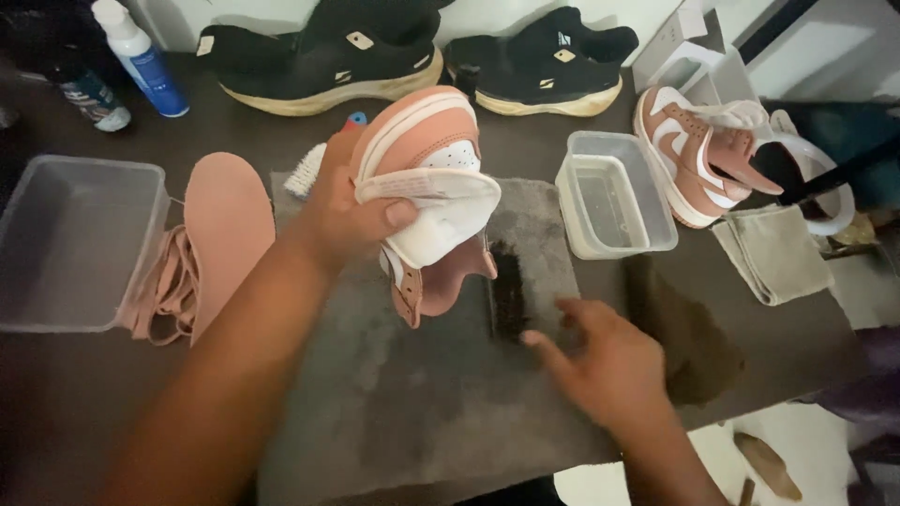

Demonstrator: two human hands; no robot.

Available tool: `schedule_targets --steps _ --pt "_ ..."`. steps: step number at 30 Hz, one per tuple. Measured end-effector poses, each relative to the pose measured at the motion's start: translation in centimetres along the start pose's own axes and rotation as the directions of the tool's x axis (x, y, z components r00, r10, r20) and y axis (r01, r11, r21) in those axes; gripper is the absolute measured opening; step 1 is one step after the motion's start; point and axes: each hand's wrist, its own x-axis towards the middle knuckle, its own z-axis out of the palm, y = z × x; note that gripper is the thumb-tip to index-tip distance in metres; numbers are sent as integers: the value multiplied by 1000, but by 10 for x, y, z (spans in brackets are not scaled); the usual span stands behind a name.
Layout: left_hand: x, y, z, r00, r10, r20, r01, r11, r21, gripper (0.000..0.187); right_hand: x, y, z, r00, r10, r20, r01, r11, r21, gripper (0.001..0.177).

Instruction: The person scrubs a pink and white sneaker with a brush, repeatedly dipping the brush into a container of water. They rotate the shoe to clean different areas, including the sole and upper, while holding it in one hand and scrubbing with the other.

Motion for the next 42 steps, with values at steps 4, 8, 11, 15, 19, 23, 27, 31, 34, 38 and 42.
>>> schedule_targets --steps 4,8,11,15,19,23,27,31,34,38,42 --pt "-2 -11 -2 1000 -15 -14 15 1000 21 43 16 -34 -2 985 -81 151 104 983 -153 75" --pt "-2 -30 -4 983 154 -101 -165 980 -111 46 28 -43 -2 969 -161 185 187 974 -129 63" --pt "-3 -16 -2 990 104 -97 -116 984 -132 38 33 -35 7 974 -147 170 159 985 -62 52" --pt "2 -15 1 986 139 -90 -154 972 -179 42 33 -27 8 979 -11 203 -7 996 87 58" --pt "0 -30 -3 987 92 -131 -111 983 -146 43 38 -22 7 982 39 185 -97 943 317 53" --pt "0 -17 -3 990 75 -116 -95 981 -172 36 37 -11 19 985 -145 -98 175 810 560 49" --pt "1 -9 -1 988 30 -150 -53 987 -153 37 37 -2 24 973 -159 -166 230 701 675 42" --pt "1 -16 -3 987 65 -145 -84 988 -127 41 37 3 33 992 -101 -76 121 576 808 43" --pt "1 -21 -4 988 78 -135 -95 988 -122 41 36 -4 25 996 15 84 -81 467 880 41" --pt "1 -20 -1 984 99 -151 -118 986 -118 42 39 12 46 999 25 29 -37 425 904 31" --pt "1 -18 -2 985 91 -148 -107 989 -99 46 38 7 44 999 27 -44 30 397 917 27"
